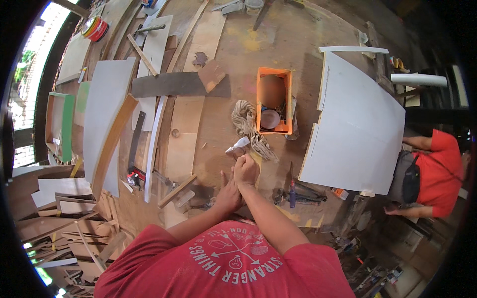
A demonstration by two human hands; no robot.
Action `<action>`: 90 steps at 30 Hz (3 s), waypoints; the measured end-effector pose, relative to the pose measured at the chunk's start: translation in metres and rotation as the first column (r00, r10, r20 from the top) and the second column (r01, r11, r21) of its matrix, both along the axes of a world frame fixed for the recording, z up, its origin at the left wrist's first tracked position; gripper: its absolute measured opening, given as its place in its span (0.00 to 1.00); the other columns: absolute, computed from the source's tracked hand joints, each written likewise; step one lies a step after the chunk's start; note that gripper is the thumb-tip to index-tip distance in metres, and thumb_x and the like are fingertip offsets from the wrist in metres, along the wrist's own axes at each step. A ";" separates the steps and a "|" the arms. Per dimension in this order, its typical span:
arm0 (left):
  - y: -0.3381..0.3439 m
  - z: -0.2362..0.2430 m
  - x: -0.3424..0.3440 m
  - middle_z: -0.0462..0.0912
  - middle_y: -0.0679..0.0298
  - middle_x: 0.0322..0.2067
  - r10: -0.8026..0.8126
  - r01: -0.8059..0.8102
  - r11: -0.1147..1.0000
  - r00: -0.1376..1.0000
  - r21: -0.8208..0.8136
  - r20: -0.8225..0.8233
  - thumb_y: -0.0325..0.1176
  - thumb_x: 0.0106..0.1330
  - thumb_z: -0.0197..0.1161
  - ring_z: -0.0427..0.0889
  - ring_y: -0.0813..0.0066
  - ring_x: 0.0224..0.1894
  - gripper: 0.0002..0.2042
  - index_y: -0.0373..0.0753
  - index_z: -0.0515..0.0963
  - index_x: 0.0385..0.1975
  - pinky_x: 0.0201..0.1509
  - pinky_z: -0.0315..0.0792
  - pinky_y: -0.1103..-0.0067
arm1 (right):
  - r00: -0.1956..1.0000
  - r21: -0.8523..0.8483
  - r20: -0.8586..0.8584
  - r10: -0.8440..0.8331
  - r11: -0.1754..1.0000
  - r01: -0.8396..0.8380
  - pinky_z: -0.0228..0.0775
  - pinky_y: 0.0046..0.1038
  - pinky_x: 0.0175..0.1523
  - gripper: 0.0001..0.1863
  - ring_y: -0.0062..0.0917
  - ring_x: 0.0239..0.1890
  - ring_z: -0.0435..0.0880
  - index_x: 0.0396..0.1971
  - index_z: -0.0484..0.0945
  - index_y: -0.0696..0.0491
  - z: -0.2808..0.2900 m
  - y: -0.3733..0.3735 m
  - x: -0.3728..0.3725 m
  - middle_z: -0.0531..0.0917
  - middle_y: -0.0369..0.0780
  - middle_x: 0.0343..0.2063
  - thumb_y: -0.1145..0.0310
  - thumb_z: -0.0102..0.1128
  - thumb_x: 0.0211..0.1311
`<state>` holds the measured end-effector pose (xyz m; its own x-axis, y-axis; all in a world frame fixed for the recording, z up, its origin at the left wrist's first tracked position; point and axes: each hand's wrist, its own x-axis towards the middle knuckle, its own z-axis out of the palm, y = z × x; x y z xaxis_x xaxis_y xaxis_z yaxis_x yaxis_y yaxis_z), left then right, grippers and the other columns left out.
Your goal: The person holds a small woodworking tool and uses a cloth to wipe various parts of its metal casing. The person then uses a screwdriver to tighten components on the tool before placing it down on the workbench.
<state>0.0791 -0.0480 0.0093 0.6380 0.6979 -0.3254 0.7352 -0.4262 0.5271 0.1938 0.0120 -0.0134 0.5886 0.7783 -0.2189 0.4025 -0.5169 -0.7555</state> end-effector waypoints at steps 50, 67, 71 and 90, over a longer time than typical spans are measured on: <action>-0.002 -0.008 -0.002 0.72 0.54 0.75 -0.028 0.028 0.999 1.000 -0.031 0.002 0.50 0.78 0.52 0.65 0.52 0.80 0.34 0.42 0.63 0.80 0.79 0.13 0.32 | 0.993 0.049 0.120 -0.005 0.999 -0.001 0.73 0.52 0.36 0.14 0.55 0.29 0.84 0.25 0.76 0.55 -0.004 0.001 -0.005 0.82 0.51 0.23 0.65 0.54 0.71; -0.006 -0.003 -0.002 0.75 0.51 0.72 -0.031 0.033 0.999 0.998 -0.025 0.046 0.52 0.78 0.53 0.66 0.51 0.79 0.35 0.40 0.62 0.80 0.79 0.13 0.31 | 0.999 0.002 0.051 0.016 1.000 -0.017 0.76 0.53 0.37 0.11 0.54 0.31 0.86 0.26 0.79 0.54 -0.007 -0.007 -0.005 0.85 0.50 0.26 0.66 0.55 0.69; -0.004 -0.002 0.000 0.71 0.49 0.74 -0.022 0.022 0.993 1.000 -0.118 -0.005 0.52 0.78 0.54 0.63 0.49 0.80 0.36 0.38 0.61 0.80 0.79 0.17 0.30 | 0.995 -0.030 0.097 0.001 1.000 0.002 0.78 0.54 0.39 0.14 0.55 0.32 0.87 0.26 0.80 0.54 -0.009 -0.002 -0.006 0.87 0.52 0.26 0.64 0.54 0.69; -0.010 -0.006 0.004 0.57 0.39 0.81 0.153 -0.148 0.978 0.988 0.146 -0.023 0.57 0.75 0.57 0.53 0.47 0.85 0.48 0.24 0.49 0.82 0.86 0.42 0.43 | 0.973 0.008 -0.072 0.221 0.975 -0.221 0.79 0.47 0.45 0.23 0.48 0.39 0.91 0.39 0.86 0.54 0.043 -0.033 0.030 0.90 0.49 0.34 0.46 0.61 0.75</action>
